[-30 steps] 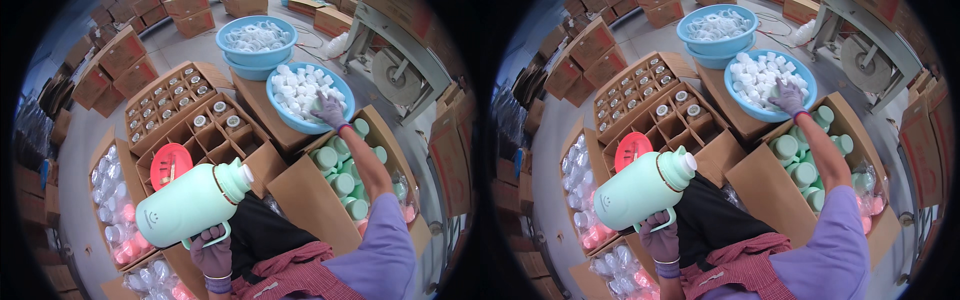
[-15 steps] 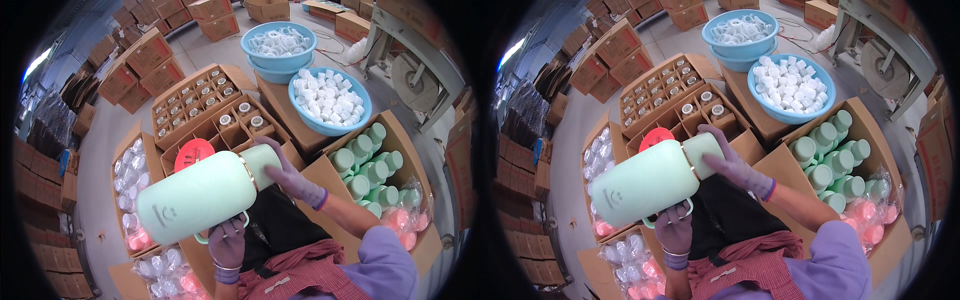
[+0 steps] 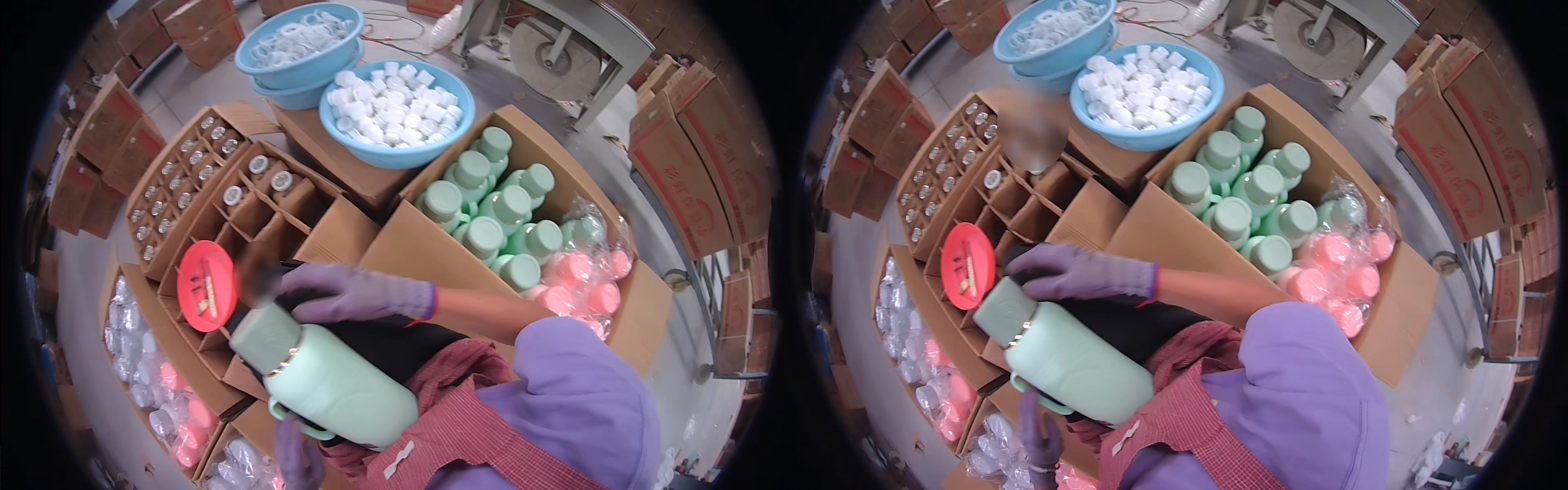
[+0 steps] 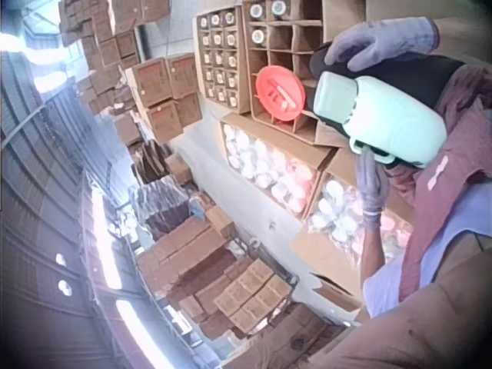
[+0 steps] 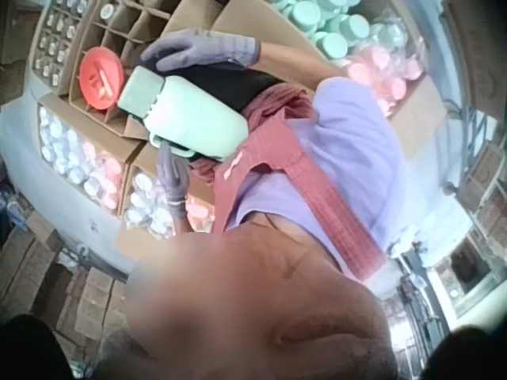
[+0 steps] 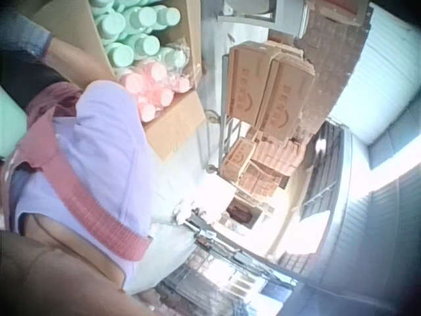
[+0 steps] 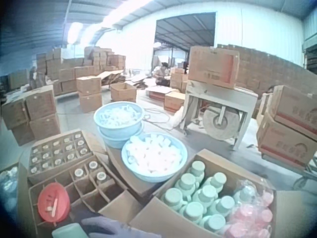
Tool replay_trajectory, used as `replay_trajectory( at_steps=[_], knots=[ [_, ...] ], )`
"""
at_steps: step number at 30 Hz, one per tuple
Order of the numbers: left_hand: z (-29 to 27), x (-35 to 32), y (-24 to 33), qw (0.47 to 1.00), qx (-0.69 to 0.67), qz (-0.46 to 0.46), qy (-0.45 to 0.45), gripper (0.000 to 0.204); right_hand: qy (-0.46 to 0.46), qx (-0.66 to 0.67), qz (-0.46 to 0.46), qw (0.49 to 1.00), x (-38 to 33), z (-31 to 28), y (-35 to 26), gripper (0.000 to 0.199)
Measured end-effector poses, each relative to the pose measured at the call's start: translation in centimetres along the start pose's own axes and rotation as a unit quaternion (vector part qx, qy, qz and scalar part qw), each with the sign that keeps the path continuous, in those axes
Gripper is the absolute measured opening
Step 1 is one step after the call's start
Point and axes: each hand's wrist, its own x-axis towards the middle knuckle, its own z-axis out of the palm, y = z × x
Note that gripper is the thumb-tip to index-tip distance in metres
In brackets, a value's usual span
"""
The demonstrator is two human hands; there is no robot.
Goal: The person assembles thermos flasks by inserting stainless steel liners into colored outer shells, screwing on lids, and placing the completed units into plastic bags. The person handles pink, white, and green flasks, using a red tray to hold small parts and a cardboard box to organize components.
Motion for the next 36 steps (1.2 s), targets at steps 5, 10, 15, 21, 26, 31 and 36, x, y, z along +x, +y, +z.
replay_trajectory(
  at_steps=[5,10,15,21,26,31,36],
  knots=[
    [-1.2,2.5,0.5,0.867,-0.31,-0.193,0.339,0.054,0.286,0.033,0.226,0.931,-8.5,-8.0,3.4,0.032],
    [-4.8,9.0,-2.3,0.877,-0.242,-0.205,0.361,0.052,0.11,0.005,0.281,0.954,-8.1,-4.4,9.6,0.041],
    [-8.3,13.7,-3.0,0.924,-0.2,-0.184,0.269,0.046,-0.126,-0.445,0.275,0.843,-5.3,2.9,19.8,0.028],
    [-9.2,18.0,-5.7,0.941,-0.254,-0.173,0.141,0.042,-0.076,-0.143,0.239,0.957,2.7,-4.1,7.1,0.008],
    [-7.5,22.5,-8.2,0.923,-0.327,-0.183,0.081,0.039,-0.011,0.0,0.214,0.977,7.8,-4.5,2.4,0.012],
    [-6.0,24.3,-8.1,0.898,-0.392,-0.198,0.009,0.04,0.084,0.359,0.246,0.896,9.9,-5.8,1.7,0.013],
    [-5.2,24.2,-9.2,0.9,-0.399,-0.157,-0.083,0.065,0.041,0.655,0.147,0.74,11.4,-8.0,0.9,0.014]
  ],
)
